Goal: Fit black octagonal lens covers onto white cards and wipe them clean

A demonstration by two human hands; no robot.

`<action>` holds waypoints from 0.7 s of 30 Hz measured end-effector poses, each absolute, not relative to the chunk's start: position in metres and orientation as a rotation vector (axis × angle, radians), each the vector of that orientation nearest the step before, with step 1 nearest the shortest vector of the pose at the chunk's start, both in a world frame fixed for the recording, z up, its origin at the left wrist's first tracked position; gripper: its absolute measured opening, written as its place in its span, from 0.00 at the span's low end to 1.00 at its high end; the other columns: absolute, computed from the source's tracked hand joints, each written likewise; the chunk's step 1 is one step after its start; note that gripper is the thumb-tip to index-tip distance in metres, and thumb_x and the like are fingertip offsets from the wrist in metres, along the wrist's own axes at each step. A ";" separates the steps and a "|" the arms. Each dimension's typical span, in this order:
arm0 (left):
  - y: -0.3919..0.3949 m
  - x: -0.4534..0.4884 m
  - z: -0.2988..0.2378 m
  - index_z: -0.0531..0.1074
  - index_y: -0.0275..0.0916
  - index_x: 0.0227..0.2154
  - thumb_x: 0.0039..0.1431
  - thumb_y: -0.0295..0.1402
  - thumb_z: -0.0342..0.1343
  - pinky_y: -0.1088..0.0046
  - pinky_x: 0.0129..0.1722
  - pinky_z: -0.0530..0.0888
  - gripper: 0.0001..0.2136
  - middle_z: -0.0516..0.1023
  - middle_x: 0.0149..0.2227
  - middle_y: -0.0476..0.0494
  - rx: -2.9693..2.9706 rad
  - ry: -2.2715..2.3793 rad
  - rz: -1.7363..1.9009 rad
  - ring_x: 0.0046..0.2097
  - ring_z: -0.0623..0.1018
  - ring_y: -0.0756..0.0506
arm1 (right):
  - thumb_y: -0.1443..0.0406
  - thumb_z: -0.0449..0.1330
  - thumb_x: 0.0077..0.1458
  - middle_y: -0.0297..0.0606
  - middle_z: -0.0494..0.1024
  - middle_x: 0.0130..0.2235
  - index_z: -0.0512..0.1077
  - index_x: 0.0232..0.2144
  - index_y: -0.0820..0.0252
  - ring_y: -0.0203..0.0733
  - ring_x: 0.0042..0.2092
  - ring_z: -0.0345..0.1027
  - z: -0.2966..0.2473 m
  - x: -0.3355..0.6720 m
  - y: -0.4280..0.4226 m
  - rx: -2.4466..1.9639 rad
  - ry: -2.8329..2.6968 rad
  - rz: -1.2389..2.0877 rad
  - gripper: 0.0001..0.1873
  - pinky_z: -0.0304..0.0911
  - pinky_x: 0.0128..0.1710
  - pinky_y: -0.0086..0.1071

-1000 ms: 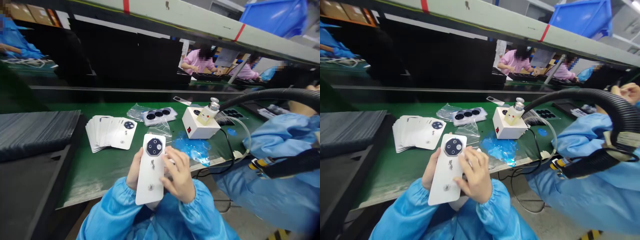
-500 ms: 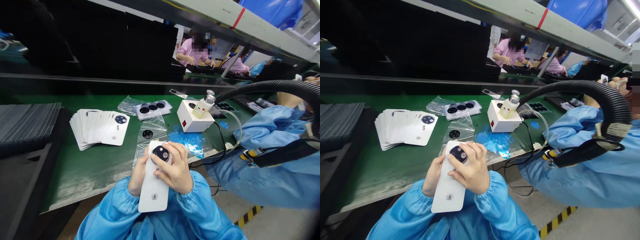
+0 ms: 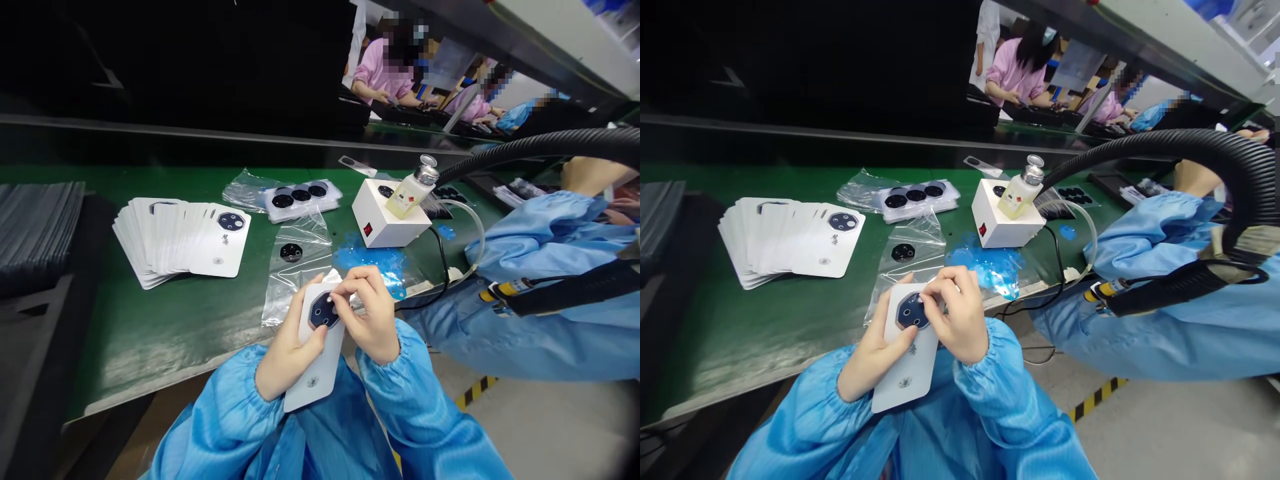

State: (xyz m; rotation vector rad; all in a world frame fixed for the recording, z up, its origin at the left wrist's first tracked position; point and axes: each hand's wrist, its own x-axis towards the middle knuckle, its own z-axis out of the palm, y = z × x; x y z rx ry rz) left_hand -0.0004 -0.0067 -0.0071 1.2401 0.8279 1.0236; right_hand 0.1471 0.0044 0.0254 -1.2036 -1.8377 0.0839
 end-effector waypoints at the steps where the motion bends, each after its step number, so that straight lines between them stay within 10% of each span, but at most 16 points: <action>1: -0.007 -0.001 -0.007 0.55 0.47 0.60 0.58 0.31 0.53 0.63 0.62 0.55 0.27 0.58 0.63 0.46 1.264 0.837 1.036 0.62 0.59 0.39 | 0.71 0.57 0.53 0.36 0.67 0.33 0.66 0.29 0.59 0.37 0.36 0.63 0.025 0.147 0.004 -1.202 -1.845 0.083 0.04 0.60 0.36 0.36; 21: -0.012 -0.001 -0.014 0.50 0.61 0.60 0.57 0.23 0.54 0.69 0.63 0.54 0.34 0.56 0.63 0.58 1.496 0.838 1.194 0.64 0.58 0.43 | 0.69 0.57 0.55 0.36 0.65 0.32 0.65 0.32 0.59 0.35 0.33 0.62 0.033 0.153 0.006 -1.137 -1.935 0.083 0.03 0.63 0.32 0.33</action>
